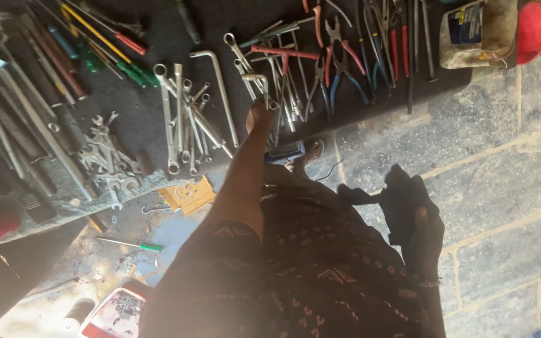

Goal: The person picks up various wrenches from a cluttered workbench one by one and wipes them with a dark cloth. They handle each tool individually, wiping it down before placing it back on the bench.

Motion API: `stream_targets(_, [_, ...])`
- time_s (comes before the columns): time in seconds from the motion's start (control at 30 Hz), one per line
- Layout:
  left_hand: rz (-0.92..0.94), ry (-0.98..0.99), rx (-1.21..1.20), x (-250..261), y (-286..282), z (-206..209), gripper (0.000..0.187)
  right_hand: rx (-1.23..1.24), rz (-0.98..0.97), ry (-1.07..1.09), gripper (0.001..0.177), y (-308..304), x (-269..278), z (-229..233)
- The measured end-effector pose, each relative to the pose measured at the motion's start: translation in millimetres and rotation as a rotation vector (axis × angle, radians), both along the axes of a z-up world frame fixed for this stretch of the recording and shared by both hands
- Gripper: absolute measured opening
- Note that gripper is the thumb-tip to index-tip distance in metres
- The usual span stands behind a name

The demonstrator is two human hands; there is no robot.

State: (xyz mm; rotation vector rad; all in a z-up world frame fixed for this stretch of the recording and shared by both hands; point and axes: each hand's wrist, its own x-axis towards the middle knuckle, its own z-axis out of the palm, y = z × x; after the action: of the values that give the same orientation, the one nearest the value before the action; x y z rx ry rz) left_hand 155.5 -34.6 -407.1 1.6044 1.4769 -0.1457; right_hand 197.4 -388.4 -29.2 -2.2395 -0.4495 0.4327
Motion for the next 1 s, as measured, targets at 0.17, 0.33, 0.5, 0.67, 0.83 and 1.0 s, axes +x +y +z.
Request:
stream_targets(0.17, [0.015,0.158,0.160,12,-14,26,0.028,0.044,0.209,-0.111,0.049,14,8,19])
stream_targets(0.33, [0.122,0.089,-0.045,7,-17,31,0.027,0.005,0.411,-0.213,0.039,42,45,32])
stream_targets(0.5, [-0.613,-0.192,0.646,-37,-15,56,0.013,0.269,0.157,0.635,0.063,65,88,46])
stream_targets(0.67, [-0.187,-0.490,0.053,-87,-46,200,0.027,0.032,0.714,-0.044,0.091,93,120,53])
stream_targets(0.83, [-0.287,-0.867,0.650,-89,-69,348,0.031,0.734,1.007,0.560,0.017,163,83,4])
stream_targets(1.0, [-0.244,-0.772,0.762,-87,-88,395,0.038,0.706,0.402,1.309,0.025,203,46,-7])
